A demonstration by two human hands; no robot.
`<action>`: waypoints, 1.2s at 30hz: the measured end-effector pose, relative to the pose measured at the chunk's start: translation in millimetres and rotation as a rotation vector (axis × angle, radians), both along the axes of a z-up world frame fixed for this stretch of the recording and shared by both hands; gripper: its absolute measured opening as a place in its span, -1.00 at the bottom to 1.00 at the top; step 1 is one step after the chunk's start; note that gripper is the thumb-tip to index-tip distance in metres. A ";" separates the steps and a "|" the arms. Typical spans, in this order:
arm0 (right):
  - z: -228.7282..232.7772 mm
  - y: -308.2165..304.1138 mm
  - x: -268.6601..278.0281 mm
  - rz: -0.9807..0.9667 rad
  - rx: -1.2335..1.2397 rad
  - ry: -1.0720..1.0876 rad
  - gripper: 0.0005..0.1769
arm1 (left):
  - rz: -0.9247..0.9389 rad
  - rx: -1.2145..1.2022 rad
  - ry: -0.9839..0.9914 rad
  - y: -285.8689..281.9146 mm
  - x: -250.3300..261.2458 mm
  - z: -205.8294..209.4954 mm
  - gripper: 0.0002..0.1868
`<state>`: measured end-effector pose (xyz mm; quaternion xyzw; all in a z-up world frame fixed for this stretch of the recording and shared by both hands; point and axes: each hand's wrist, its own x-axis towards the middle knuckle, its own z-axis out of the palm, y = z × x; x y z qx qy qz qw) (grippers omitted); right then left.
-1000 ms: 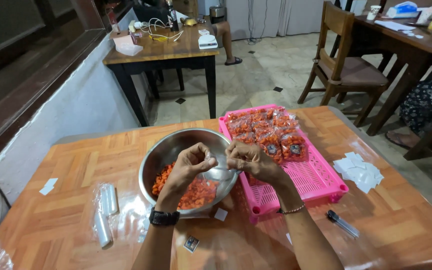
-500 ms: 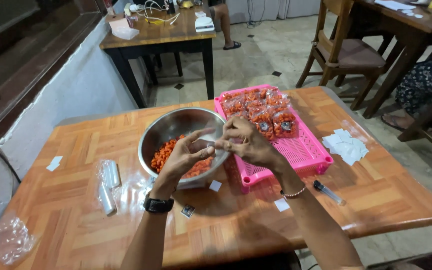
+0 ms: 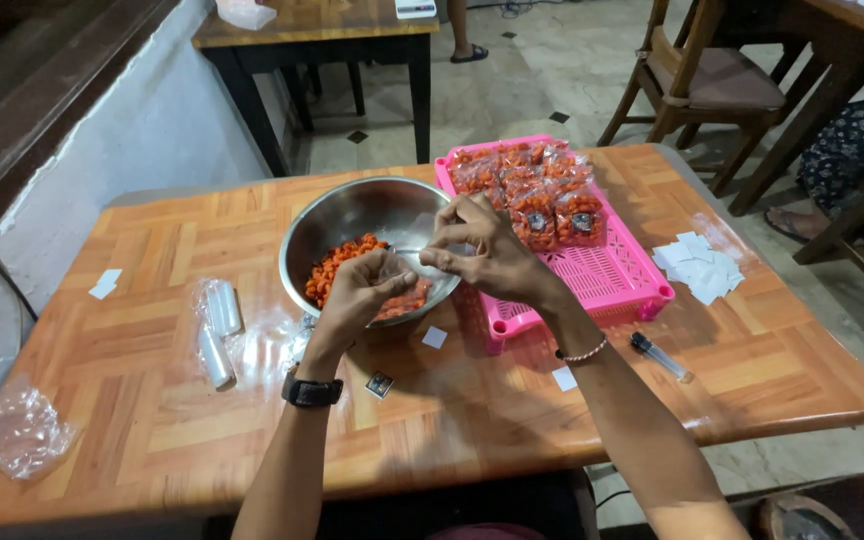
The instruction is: A person is scooping orange snacks from a large metal bowl into small plastic bags using a spoon and then placing the bags into a pink tray.
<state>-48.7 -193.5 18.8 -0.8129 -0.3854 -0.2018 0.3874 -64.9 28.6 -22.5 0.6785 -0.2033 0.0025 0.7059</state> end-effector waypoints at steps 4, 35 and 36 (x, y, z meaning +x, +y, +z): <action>8.6 0.9 -5.8 0.009 0.013 0.040 -0.83 | 0.004 -0.060 0.031 0.9 -0.9 -4.1 -0.83; 49.0 -10.6 -20.1 0.178 -0.277 0.624 -0.83 | 0.054 0.176 -0.209 6.3 -2.4 -31.6 -0.82; 50.2 -10.2 -20.0 0.183 -0.283 0.634 -0.83 | 0.055 0.185 -0.198 6.1 -4.1 -29.6 -0.81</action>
